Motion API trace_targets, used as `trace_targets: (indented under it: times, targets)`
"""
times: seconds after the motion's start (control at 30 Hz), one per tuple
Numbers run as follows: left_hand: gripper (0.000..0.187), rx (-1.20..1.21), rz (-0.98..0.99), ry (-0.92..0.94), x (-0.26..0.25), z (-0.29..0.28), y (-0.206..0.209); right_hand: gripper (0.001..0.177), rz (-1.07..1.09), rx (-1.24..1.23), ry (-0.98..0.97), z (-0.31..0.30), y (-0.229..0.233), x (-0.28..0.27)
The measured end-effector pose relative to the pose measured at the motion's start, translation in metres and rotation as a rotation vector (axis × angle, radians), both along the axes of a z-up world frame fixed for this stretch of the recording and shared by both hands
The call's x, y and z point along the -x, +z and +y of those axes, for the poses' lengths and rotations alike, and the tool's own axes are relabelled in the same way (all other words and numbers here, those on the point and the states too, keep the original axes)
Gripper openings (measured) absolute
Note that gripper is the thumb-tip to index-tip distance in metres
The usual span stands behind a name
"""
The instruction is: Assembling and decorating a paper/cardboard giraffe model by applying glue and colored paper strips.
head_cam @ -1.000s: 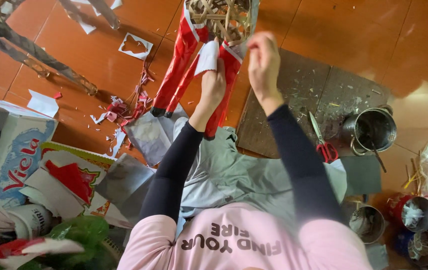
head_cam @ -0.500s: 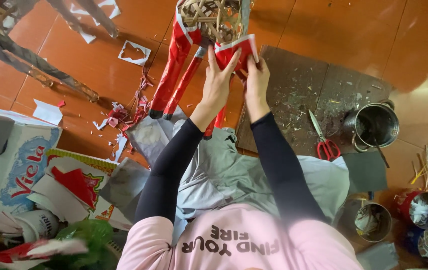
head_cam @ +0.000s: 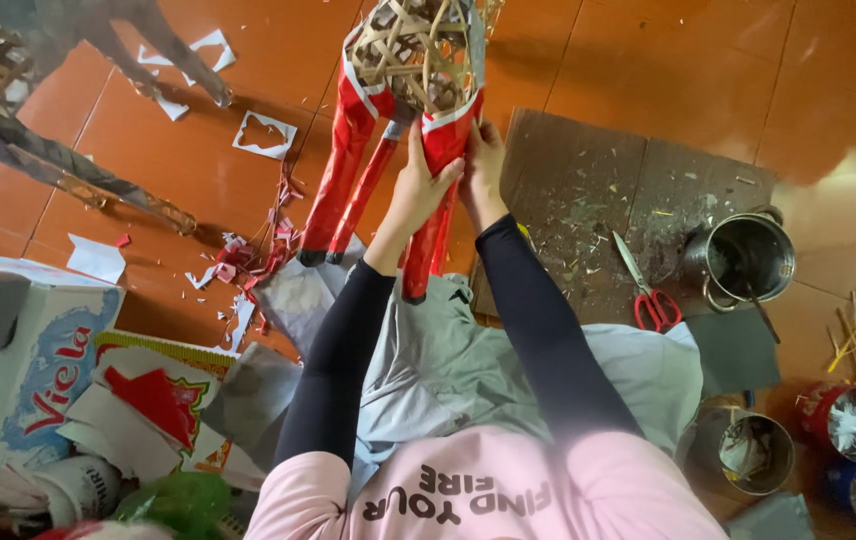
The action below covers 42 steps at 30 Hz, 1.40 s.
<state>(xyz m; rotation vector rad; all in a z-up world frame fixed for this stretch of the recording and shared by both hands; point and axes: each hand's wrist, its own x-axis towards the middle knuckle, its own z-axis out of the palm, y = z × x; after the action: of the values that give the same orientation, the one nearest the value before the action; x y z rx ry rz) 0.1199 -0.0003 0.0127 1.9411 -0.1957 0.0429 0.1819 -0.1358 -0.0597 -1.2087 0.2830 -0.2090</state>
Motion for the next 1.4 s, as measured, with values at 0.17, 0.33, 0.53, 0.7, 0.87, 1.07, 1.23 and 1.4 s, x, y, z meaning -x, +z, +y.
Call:
trace_targets:
  times: [0.17,0.33,0.53,0.7,0.87,1.07,1.23,1.4]
  targets:
    - [0.100,-0.052,-0.011,0.026,0.003,-0.003,-0.005,0.018,0.019,-0.172,-0.088,-0.001,-0.019,-0.019]
    - [0.099,-0.049,-0.063,0.028,0.000,-0.001,-0.016,0.020,0.019,0.031,-0.246,-0.005,0.019,0.016]
    - [0.099,-0.027,-0.035,0.016,0.009,0.001,-0.002,0.040,-0.044,-0.171,-0.038,-0.007,0.026,-0.010]
    - [0.099,-0.009,-0.042,0.014,0.011,0.004,0.003,0.042,0.137,-0.351,0.038,-0.001,0.042,-0.029]
    - [0.099,-0.019,0.006,0.031,0.013,0.007,0.002,0.039,0.177,-0.169,-0.032,-0.004,0.020,-0.055]
    - [0.099,-0.029,-0.076,0.085,0.001,0.022,-0.031,0.050,0.032,-0.035,0.179,-0.010,0.055,-0.035]
    - [0.099,-0.157,0.014,0.190,0.049,0.045,0.046,0.067,0.149,-0.346,0.315,-0.001,0.078,0.051]
    - [0.081,-0.201,-0.487,0.402,0.075,0.130,0.051,0.071,0.330,0.043,0.541,0.021,0.078,0.161]
